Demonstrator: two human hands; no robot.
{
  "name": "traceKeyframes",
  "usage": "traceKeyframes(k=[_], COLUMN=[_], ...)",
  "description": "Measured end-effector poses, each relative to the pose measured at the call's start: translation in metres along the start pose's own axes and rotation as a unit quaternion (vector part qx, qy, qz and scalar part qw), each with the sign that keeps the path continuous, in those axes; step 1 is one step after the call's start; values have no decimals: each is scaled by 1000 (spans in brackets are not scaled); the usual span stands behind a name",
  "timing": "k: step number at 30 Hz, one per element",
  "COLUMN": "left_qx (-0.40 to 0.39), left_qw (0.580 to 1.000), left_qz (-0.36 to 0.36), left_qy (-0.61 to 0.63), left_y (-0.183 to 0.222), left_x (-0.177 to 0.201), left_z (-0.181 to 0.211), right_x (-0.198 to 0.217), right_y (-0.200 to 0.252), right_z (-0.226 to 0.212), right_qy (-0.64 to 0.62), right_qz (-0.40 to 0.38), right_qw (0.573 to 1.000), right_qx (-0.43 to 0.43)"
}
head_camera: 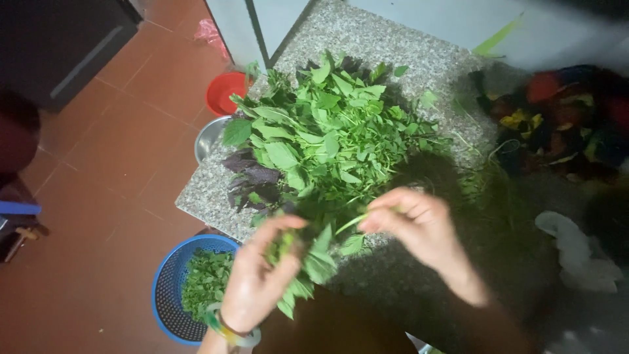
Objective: Picking leaves from stems and placing them into a blue plastic basket.
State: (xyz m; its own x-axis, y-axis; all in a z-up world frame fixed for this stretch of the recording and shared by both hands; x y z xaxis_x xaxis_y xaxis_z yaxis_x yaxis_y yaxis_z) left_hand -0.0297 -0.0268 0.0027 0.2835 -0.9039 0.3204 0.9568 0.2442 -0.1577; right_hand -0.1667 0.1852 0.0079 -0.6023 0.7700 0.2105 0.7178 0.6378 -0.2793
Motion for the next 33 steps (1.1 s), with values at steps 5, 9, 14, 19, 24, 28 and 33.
traceKeyframes(k=[5,9,14,19,24,28,33], left_qx=[39,189,334,242,195,228,62], left_qw=[992,982,928,964,977,971,997], left_qz=[-107,-8,124,29,-7,20,53], left_qy=[-58,26,112,109,89,70,-12], left_y=[12,25,20,30,29,33,26], left_x=[-41,-44,16,32,-2,7,1], left_z=[-8,-53,-68,-106,-80,-50,-16], right_x=[-37,-26,71,89,4,-12,3], right_y=[32,47,59,41,-4,-11,-15], right_z=[21,23,42,59,71,81,51], right_qy=[-101,-103,119,417,364,257,149], right_qz=[-84,-34,67,95,-18,-72,-45], right_qw=[990,988,962,896,931,959,981], right_qx=[-48,-106,-235,-122,-5,-94,-115])
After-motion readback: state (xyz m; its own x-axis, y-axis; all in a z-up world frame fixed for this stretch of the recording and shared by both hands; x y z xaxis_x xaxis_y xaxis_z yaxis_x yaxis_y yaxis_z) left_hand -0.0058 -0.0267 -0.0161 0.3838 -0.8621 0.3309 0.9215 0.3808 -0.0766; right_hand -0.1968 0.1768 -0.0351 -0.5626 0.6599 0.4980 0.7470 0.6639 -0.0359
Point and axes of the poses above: each hand's wrist, its own y-axis away from the middle knuckle, its own x-axis out of the back of the hand, z = x × y, the point moved 5 cm from there along -y, towards the middle knuckle, and after that the axes turned 3 degrees about x, right-handed, at the moved point
